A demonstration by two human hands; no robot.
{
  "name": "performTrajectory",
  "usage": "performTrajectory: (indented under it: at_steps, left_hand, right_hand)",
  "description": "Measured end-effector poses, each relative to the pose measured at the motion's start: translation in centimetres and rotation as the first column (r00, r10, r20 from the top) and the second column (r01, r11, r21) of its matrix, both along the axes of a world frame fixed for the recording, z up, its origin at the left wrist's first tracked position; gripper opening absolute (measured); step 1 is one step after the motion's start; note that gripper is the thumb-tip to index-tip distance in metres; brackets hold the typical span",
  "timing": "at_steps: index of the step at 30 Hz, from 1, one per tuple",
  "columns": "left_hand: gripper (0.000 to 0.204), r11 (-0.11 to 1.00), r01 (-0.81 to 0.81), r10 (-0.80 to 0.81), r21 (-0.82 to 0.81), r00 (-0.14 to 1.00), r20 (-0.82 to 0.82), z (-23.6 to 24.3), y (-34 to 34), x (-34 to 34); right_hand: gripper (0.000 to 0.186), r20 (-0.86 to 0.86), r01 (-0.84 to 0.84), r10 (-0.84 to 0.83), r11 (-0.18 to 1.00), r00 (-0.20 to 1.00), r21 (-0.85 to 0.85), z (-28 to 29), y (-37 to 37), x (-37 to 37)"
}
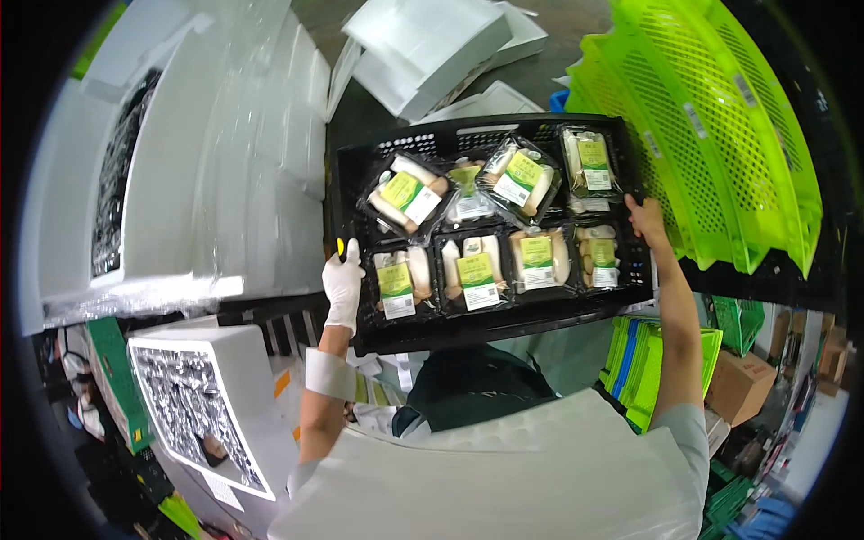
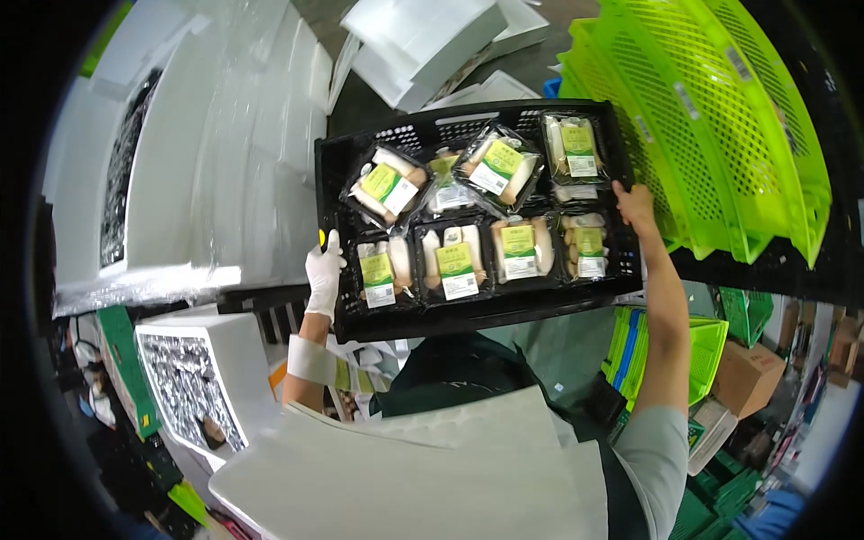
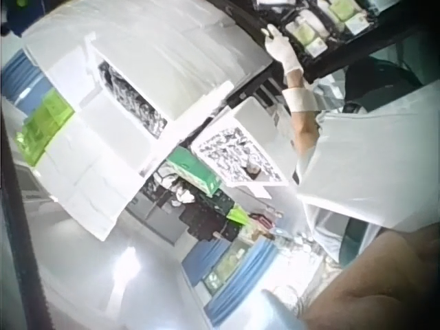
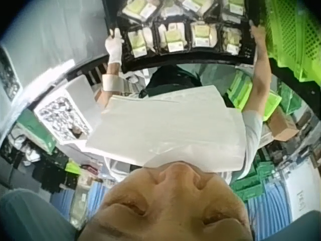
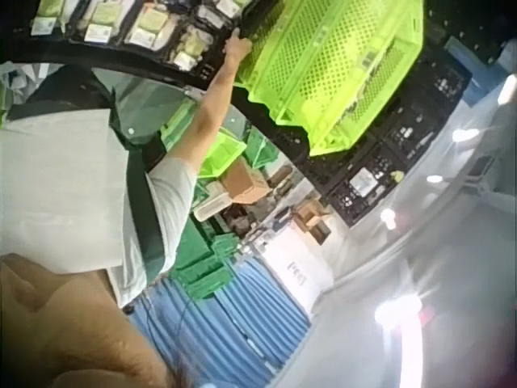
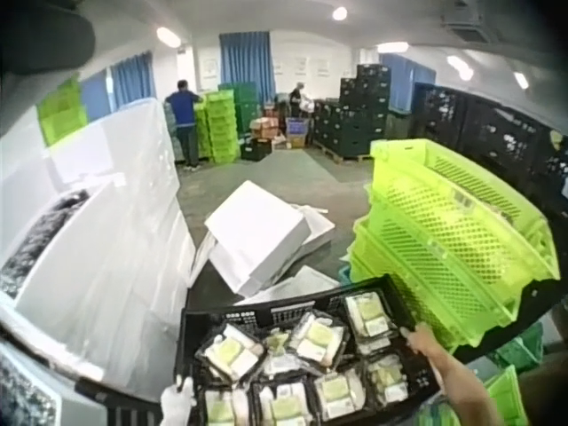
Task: The person packs trays of mushrooms into a foam container and applies labels and stickers to the mushroom packages by hand.
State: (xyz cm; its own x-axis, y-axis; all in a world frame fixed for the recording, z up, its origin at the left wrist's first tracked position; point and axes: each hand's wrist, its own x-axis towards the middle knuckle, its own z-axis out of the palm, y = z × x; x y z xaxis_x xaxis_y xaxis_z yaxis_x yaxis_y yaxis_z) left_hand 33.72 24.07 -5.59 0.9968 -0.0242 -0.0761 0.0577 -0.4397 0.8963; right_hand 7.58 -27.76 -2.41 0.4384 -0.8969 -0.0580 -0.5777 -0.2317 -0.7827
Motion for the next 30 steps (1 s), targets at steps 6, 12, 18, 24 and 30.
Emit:
performTrajectory:
  at_steps: [6, 12, 18, 24, 30]
  left_hand:
    - [0.052, 0.998, -0.004, 0.002, -0.064, 1.000, -0.030, 1.8, -2.8, 0.5]
    - [0.044, 0.929, 0.012, 0.016, -0.369, 0.997, 0.074, -0.3, -0.9, -1.0]
    - [0.034, 0.880, -0.142, 0.064, -0.454, 0.981, -0.183, 1.9, 10.3, -14.8]
    - [0.031, 0.756, -0.425, 0.416, -0.498, 0.899, -0.136, 0.7, 22.5, -32.6]
    - [0.035, 0.502, -0.732, 0.725, -0.460, 0.646, -0.238, -3.5, 29.0, -48.1]
  right_hand:
    - [0.043, -0.118, -0.019, 0.008, 0.995, 0.993, -0.099, 1.6, -2.4, 1.2]
    - [0.041, -0.115, -0.106, 0.056, 0.865, 0.992, -0.490, -3.1, -7.3, -0.4]
    - [0.049, -0.253, -0.237, 0.085, 0.708, 0.964, -0.666, -3.0, -4.1, -2.8]
    - [0.046, -0.225, -0.268, 0.152, 0.660, 0.962, -0.701, -2.8, -2.5, -3.4]
    - [0.042, -0.349, -0.124, -0.110, 0.802, 0.931, -0.585, -3.3, -3.9, -3.7]
